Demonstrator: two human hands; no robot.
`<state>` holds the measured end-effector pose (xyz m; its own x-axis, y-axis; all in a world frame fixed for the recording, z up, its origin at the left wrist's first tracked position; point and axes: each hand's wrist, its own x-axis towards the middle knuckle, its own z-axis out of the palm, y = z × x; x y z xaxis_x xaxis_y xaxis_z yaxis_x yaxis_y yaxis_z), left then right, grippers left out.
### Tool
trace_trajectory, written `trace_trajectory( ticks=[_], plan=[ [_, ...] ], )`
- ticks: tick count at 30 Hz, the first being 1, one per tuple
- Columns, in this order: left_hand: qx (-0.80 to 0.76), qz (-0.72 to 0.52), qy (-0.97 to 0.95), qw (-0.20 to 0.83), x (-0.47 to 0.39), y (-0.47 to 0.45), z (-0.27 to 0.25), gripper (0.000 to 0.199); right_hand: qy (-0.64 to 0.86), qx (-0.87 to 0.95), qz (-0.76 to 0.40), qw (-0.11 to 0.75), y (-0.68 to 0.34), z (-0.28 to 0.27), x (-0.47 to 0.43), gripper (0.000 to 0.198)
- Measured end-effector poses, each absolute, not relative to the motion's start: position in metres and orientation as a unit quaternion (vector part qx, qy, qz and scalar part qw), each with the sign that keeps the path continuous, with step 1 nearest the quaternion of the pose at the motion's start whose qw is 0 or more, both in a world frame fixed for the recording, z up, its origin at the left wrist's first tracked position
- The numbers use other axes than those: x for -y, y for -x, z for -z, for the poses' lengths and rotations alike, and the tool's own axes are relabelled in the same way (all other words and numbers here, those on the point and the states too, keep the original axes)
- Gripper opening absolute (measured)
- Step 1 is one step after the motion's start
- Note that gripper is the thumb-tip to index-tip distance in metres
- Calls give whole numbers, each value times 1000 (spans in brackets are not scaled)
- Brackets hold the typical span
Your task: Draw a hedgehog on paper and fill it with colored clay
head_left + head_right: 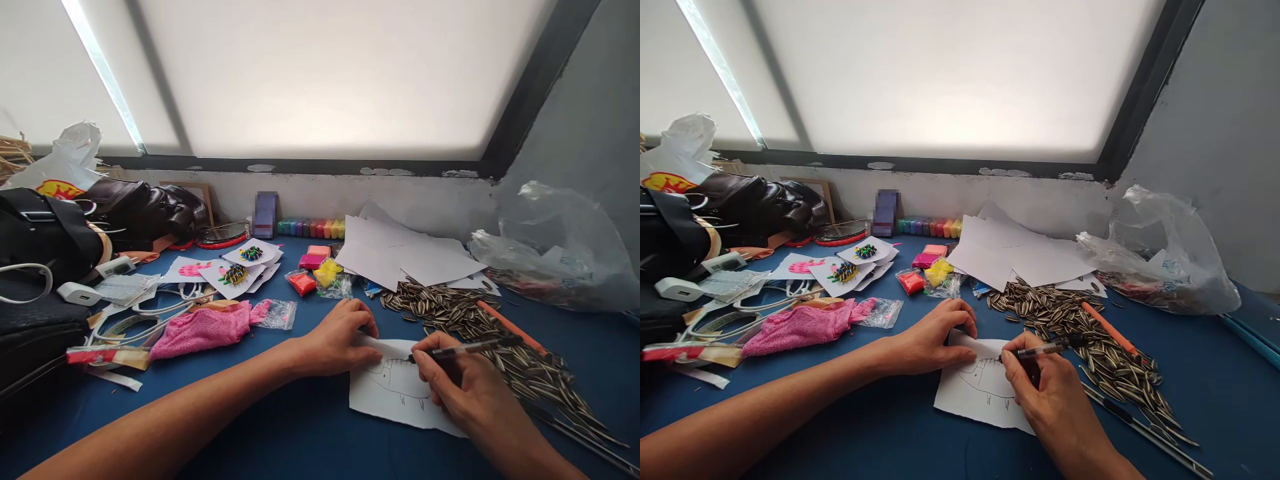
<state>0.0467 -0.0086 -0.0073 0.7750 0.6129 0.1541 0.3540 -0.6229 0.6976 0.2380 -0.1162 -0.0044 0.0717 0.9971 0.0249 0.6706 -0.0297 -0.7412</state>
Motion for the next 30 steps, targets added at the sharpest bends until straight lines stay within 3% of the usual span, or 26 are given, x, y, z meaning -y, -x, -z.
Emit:
trace_trajectory(
  ticks=[8,14,20,30],
  plan=[
    [-320,-182,-861,351,13,-48,1,19,640,647,-272,313,-236,-5,110,33],
    [-335,-218,-833,383,12,-52,1,43,643,615,-283,358,-239,5,102,34],
    [-328,-247,-872,266,6,-53,9,29,630,617,-293,369,-234,-1,95,34],
    [-270,-273,-888,252,2,-50,19,16,613,661,-249,356,-231,10,98,34]
  ],
)
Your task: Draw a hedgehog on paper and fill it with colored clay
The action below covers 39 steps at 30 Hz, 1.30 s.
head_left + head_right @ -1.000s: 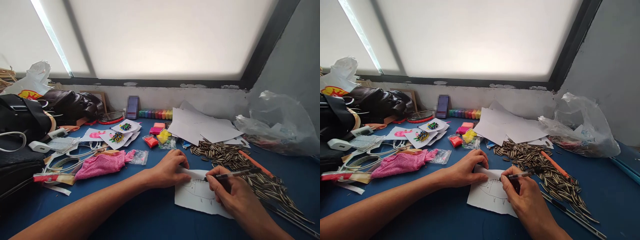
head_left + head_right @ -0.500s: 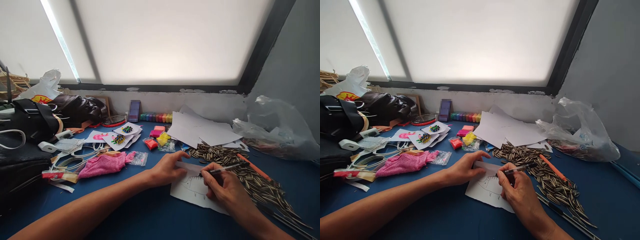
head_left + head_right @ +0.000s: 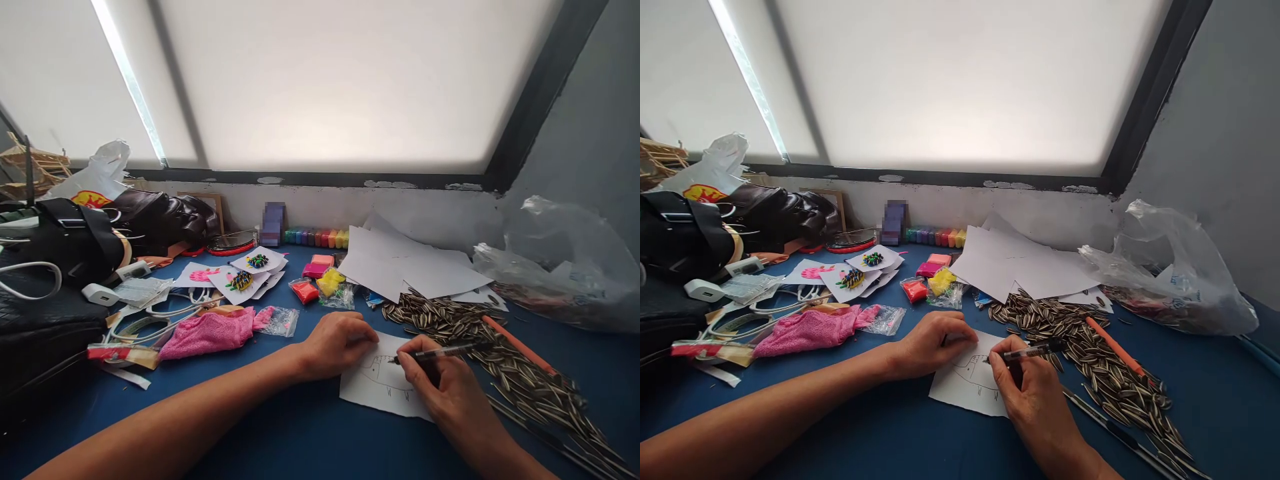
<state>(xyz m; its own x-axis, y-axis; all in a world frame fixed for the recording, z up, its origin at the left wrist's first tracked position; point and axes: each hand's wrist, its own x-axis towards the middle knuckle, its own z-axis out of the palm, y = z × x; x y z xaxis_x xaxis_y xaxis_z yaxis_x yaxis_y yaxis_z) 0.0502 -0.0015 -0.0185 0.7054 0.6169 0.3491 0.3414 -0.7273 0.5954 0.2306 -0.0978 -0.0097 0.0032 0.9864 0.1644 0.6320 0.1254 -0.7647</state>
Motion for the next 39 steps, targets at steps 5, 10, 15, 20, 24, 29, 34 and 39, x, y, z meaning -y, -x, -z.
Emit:
trace_trajectory(
  ticks=[5,10,15,20,24,29,34,39],
  plan=[
    [-282,-255,-891,249,2,-50,17,17,606,676,-214,360,-232,15,97,31],
    [-277,-256,-893,246,1,-49,20,18,609,686,-208,339,-229,6,99,31],
    [-279,-250,-892,254,2,-49,20,18,617,681,-198,342,-227,3,100,31],
    [-266,-219,-898,274,3,-45,12,22,620,671,-233,335,-228,5,100,34],
    [-246,-192,-907,283,1,-41,8,42,612,675,-234,340,-229,5,98,34],
    [-250,-169,-910,283,0,-41,6,47,605,677,-254,332,-228,6,97,33],
    [-250,-166,-911,282,0,-42,7,46,603,678,-269,323,-229,7,98,31],
    [-244,-189,-916,255,3,-40,11,36,604,676,-266,327,-230,10,98,30]
  ],
)
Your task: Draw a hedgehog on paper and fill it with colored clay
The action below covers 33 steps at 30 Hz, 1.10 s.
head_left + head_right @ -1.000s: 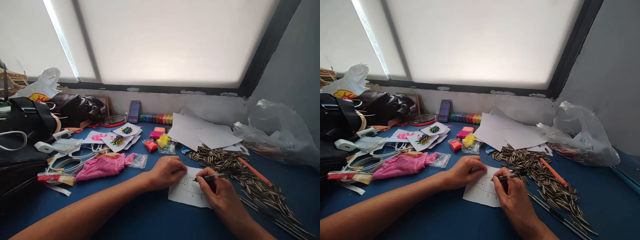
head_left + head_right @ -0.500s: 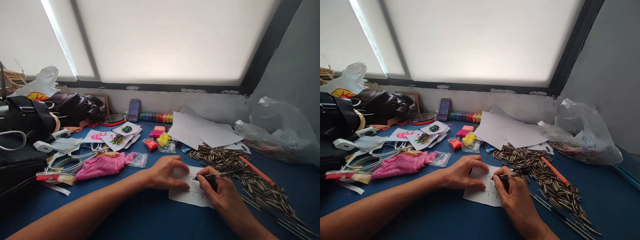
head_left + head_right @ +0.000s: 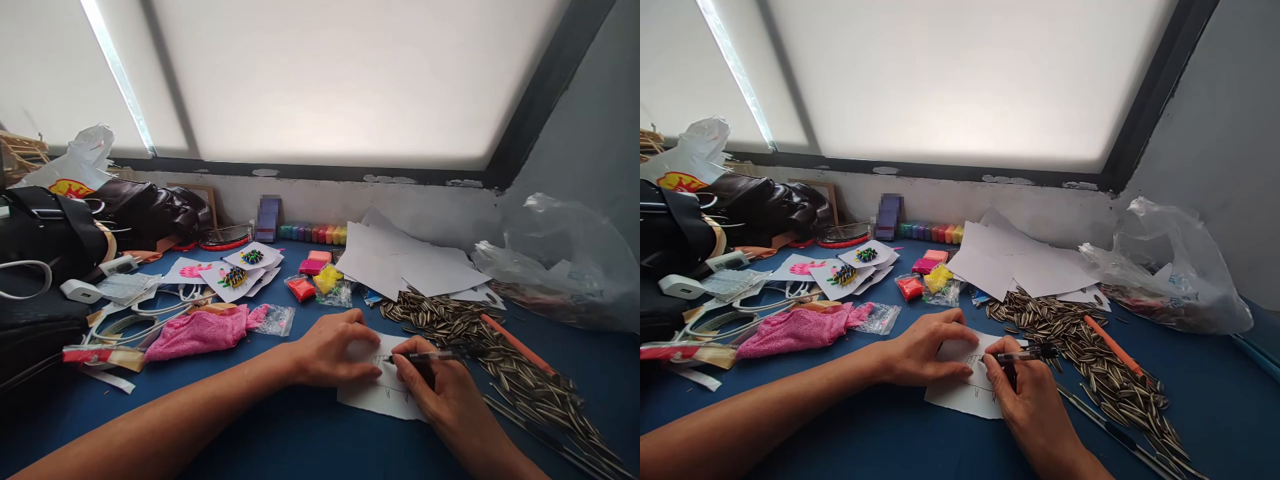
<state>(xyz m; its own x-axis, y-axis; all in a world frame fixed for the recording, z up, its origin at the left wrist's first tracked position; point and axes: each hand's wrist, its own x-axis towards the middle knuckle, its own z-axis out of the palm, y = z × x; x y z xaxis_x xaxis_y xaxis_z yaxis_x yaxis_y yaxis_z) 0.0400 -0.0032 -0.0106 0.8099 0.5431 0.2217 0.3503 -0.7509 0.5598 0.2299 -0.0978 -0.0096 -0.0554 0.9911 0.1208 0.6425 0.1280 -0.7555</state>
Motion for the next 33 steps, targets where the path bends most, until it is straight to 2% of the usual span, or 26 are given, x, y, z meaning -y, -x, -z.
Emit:
trace_trajectory(
  ticks=[2,12,19,33],
  plan=[
    [-243,-191,-919,243,4,-40,11,29,607,677,-260,326,-230,10,98,30],
    [-248,-189,-917,249,3,-41,11,27,611,679,-262,312,-229,8,97,33],
    [-249,-187,-915,258,2,-40,13,42,608,688,-241,314,-229,9,96,32],
    [-246,-196,-912,262,1,-40,16,41,610,686,-249,308,-229,8,97,33]
  ],
)
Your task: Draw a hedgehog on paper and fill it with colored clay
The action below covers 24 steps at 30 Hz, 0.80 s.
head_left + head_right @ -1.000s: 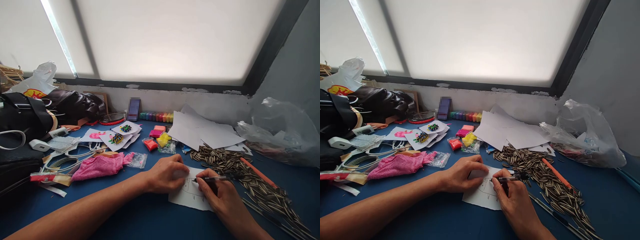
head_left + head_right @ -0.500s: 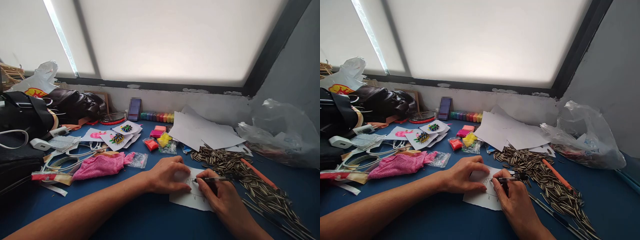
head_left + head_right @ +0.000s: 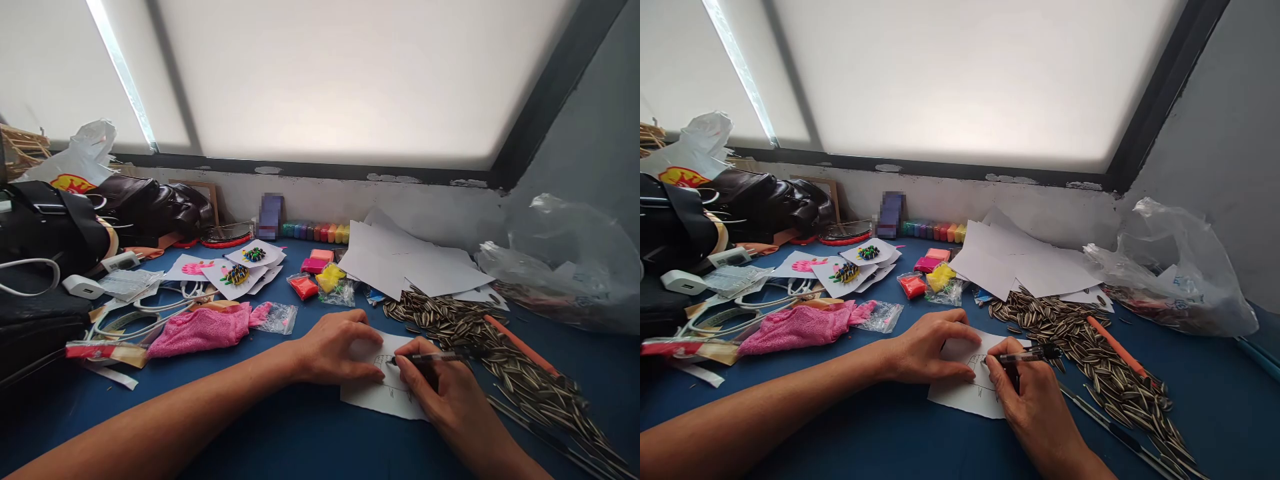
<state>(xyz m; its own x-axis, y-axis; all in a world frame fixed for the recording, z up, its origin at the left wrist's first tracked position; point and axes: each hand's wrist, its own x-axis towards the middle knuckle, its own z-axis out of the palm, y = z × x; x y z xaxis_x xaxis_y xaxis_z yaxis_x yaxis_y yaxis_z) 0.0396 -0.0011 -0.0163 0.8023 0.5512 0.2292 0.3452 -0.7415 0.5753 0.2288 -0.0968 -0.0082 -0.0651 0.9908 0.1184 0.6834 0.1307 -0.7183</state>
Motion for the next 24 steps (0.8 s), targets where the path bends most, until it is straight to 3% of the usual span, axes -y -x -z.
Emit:
trace_trajectory(
  ticks=[11,16,24],
  plan=[
    [-241,-202,-912,263,0,-41,16,41,605,680,-261,321,-230,11,98,35],
    [-238,-203,-912,265,0,-40,15,42,636,643,-215,367,-233,16,98,31],
    [-239,-204,-912,265,-1,-40,17,42,622,676,-183,351,-234,23,97,31]
  ],
)
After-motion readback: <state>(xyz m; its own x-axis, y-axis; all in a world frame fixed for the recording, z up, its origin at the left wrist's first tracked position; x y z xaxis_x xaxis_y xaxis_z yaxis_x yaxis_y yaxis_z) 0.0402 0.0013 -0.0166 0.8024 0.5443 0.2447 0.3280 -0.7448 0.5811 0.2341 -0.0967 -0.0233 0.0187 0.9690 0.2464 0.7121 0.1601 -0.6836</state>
